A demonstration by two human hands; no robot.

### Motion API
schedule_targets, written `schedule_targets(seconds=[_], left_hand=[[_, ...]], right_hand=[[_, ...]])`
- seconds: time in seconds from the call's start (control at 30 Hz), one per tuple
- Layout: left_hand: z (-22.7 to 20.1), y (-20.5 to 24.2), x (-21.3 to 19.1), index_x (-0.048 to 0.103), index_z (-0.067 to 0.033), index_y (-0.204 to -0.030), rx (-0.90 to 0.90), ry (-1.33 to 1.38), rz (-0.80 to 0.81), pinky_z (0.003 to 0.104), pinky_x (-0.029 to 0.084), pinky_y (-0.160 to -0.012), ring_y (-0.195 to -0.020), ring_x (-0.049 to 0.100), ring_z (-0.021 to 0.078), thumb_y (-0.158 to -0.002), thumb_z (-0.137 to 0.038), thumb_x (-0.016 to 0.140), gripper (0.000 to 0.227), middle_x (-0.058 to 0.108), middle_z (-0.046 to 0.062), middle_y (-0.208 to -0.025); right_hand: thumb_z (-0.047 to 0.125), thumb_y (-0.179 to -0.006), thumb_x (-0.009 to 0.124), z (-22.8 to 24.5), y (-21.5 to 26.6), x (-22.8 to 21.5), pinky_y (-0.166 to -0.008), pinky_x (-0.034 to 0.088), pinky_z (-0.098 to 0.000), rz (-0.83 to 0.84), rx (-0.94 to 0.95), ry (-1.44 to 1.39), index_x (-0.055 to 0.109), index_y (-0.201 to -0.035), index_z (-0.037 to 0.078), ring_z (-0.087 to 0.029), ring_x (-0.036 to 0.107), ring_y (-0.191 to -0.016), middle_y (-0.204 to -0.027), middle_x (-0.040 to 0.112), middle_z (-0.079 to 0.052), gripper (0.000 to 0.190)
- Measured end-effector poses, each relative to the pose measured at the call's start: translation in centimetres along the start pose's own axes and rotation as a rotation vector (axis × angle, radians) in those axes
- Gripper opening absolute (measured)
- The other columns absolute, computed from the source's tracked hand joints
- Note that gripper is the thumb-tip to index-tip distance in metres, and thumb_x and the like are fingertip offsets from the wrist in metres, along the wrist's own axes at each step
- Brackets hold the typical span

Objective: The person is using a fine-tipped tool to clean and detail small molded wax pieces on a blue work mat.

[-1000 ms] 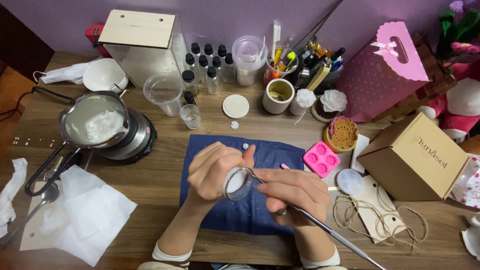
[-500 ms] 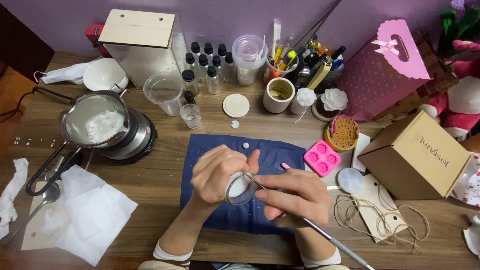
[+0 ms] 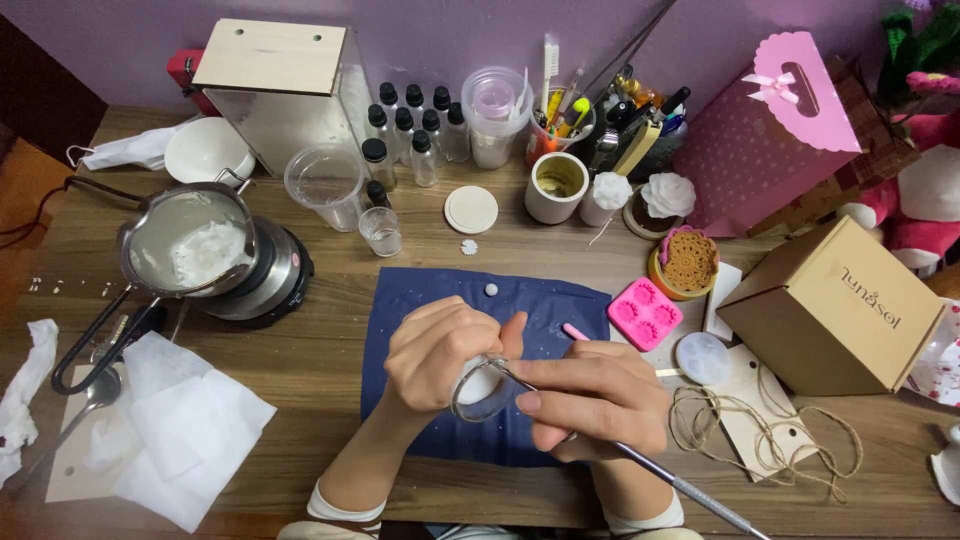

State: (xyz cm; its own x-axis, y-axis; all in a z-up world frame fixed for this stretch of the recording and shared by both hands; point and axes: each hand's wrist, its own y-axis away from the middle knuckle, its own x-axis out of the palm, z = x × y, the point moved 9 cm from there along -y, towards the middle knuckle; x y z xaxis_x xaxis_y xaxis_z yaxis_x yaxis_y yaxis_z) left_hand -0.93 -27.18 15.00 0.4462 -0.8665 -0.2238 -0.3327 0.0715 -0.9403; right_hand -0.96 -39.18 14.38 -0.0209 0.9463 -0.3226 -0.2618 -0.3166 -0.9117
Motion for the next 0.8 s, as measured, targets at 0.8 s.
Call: schedule_targets(seconds=[0.8], left_hand=[[-0.4, 0.0, -0.5, 0.044, -0.0044, -0.075, 0.03, -0.079, -0.024, 0.027, 0.028, -0.041, -0.041, 0.04, 0.0145, -0.082, 0.001, 0.066, 0.024, 0.051, 0.004, -0.054]], right_hand=[[0.027, -0.093, 0.052, 0.8, -0.6, 0.1, -0.042, 0.032, -0.0227, 0.02, -0.049, 0.016, 0.064, -0.091, 0.009, -0.011, 0.041, -0.043, -0.076, 0.065, -0.005, 0.022]])
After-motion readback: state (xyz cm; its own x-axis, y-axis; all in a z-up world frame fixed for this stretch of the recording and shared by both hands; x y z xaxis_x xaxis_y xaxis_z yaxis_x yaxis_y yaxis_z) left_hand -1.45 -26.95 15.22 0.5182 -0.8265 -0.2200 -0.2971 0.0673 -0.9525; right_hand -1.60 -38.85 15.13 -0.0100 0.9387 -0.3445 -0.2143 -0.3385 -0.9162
